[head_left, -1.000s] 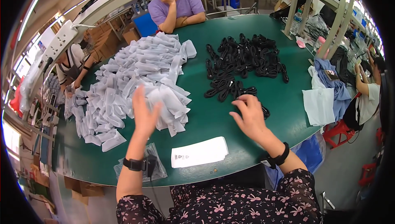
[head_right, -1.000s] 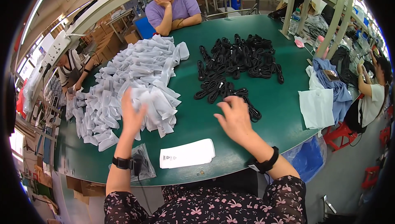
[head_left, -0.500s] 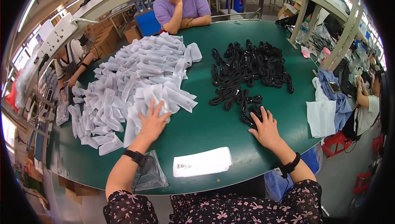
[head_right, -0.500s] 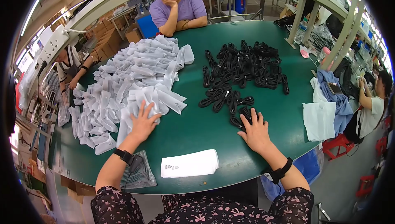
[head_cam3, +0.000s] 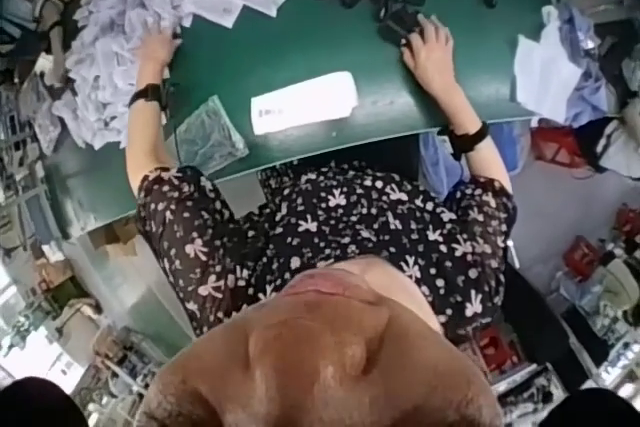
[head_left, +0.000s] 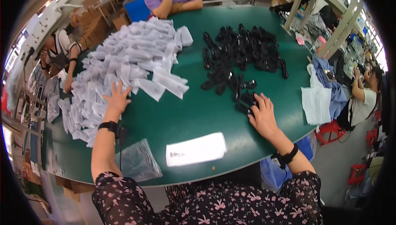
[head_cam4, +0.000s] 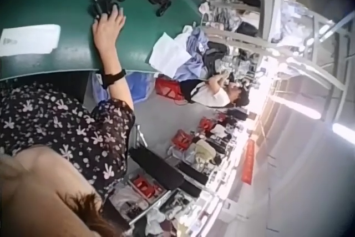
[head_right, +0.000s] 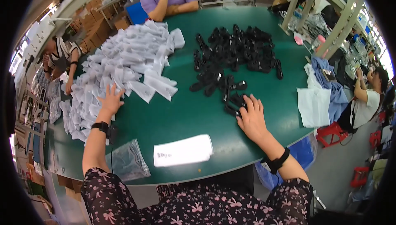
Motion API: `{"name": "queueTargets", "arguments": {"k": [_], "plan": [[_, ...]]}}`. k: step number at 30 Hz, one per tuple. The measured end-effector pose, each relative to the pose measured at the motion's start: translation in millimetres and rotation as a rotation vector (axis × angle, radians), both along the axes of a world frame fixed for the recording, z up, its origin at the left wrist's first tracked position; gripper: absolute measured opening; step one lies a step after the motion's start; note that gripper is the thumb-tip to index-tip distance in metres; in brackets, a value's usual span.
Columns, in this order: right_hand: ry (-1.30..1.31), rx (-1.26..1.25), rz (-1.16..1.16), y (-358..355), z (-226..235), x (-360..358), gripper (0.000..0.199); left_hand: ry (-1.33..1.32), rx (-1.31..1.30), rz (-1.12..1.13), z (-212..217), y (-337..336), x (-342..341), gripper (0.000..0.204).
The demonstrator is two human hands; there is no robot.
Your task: Packaging small black cables into individual white paper sleeves.
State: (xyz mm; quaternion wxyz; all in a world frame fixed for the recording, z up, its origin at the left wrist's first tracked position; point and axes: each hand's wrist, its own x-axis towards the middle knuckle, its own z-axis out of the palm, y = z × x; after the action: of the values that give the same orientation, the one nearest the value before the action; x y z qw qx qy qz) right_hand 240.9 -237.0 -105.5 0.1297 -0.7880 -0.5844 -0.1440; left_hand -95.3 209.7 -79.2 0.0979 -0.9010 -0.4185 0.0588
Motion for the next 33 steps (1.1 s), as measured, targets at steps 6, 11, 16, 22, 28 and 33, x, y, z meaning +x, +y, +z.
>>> {"name": "queueTargets", "arguments": {"k": [6, 11, 16, 22, 28, 33], "plan": [[0.248, 0.133, 0.008, -6.9, 16.1, -30.6, 0.031, -0.291, -0.038, -0.323, 33.4, -117.4, 14.8, 0.035], [0.515, 0.182, 0.052, -10.0, 7.5, -64.3, 0.032, -0.759, -0.442, -0.605, 28.7, -256.7, 25.4, 0.020], [0.913, 0.118, 0.021, -12.9, 5.1, -93.8, 0.038, -0.869, -0.564, -0.568, -5.0, -314.3, 57.6, 0.023], [0.775, 0.307, 0.181, -22.3, -7.0, -99.1, 0.048, -0.835, -0.469, -0.593, -29.6, -323.2, 66.2, 0.024], [0.750, 0.280, 0.193, -26.4, -2.6, -101.6, 0.049, -0.758, -0.498, -0.532, -19.2, -325.7, 65.6, 0.023], [0.751, 0.239, 0.199, -29.0, -2.6, -106.6, 0.051, -0.717, -0.404, -0.533, -20.0, -328.3, 69.0, 0.023]]}}
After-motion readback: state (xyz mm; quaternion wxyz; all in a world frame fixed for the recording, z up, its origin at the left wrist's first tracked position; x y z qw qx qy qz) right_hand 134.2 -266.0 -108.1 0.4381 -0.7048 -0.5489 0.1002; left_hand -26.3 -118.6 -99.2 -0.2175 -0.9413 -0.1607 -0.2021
